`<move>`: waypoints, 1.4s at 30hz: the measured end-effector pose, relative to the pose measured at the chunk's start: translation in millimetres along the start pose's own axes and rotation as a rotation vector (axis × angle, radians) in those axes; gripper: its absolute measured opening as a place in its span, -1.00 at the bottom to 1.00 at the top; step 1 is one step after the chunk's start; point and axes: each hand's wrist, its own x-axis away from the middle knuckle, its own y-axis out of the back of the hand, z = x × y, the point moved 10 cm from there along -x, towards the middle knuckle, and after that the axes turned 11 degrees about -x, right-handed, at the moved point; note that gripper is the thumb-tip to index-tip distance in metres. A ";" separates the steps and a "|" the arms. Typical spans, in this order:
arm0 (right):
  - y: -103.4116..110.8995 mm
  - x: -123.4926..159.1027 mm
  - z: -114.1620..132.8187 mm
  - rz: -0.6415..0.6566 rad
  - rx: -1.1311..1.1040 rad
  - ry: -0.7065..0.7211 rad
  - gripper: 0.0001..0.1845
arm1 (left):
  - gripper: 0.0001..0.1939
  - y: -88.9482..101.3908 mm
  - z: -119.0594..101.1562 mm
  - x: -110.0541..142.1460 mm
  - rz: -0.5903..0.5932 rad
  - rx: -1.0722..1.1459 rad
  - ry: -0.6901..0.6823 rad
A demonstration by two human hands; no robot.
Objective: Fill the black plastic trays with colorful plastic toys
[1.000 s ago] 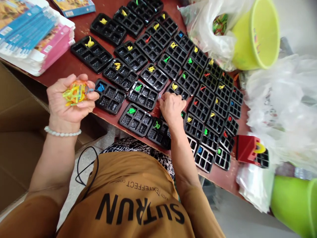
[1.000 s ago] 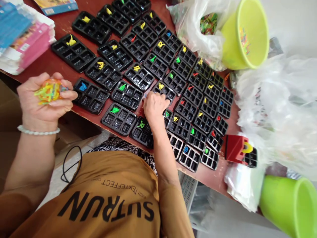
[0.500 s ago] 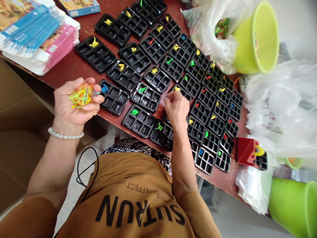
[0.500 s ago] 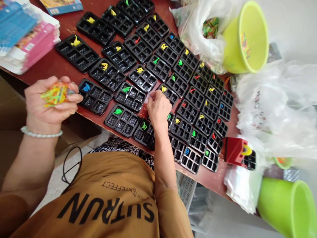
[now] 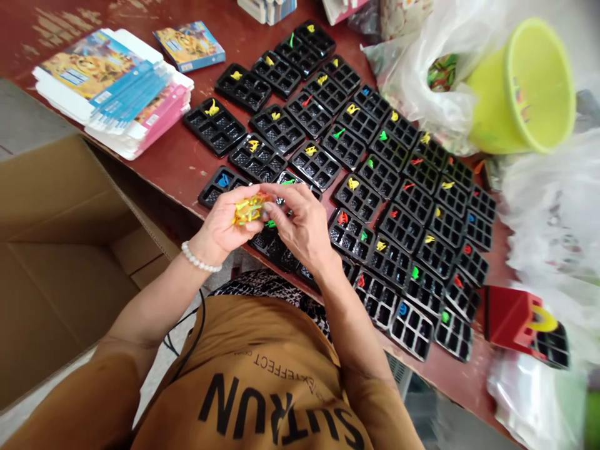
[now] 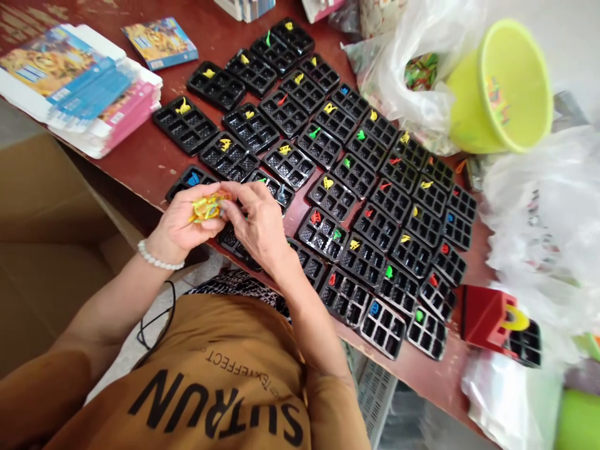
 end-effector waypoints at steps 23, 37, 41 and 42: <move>37.0 54.9 -36.4 0.101 0.439 -0.038 -0.63 | -0.79 -8.5 7.0 -6.8 0.013 -0.030 0.035; 19.3 57.0 20.9 0.006 0.432 0.351 -0.68 | -0.69 -32.1 38.6 -8.4 0.035 -0.009 0.101; 12.2 51.3 25.1 0.043 0.478 0.495 -0.76 | -0.66 -32.1 42.8 -7.6 0.055 0.035 0.149; 11.0 49.9 28.0 0.054 0.466 0.537 -0.76 | -0.65 -31.4 42.0 -7.2 0.060 0.046 0.157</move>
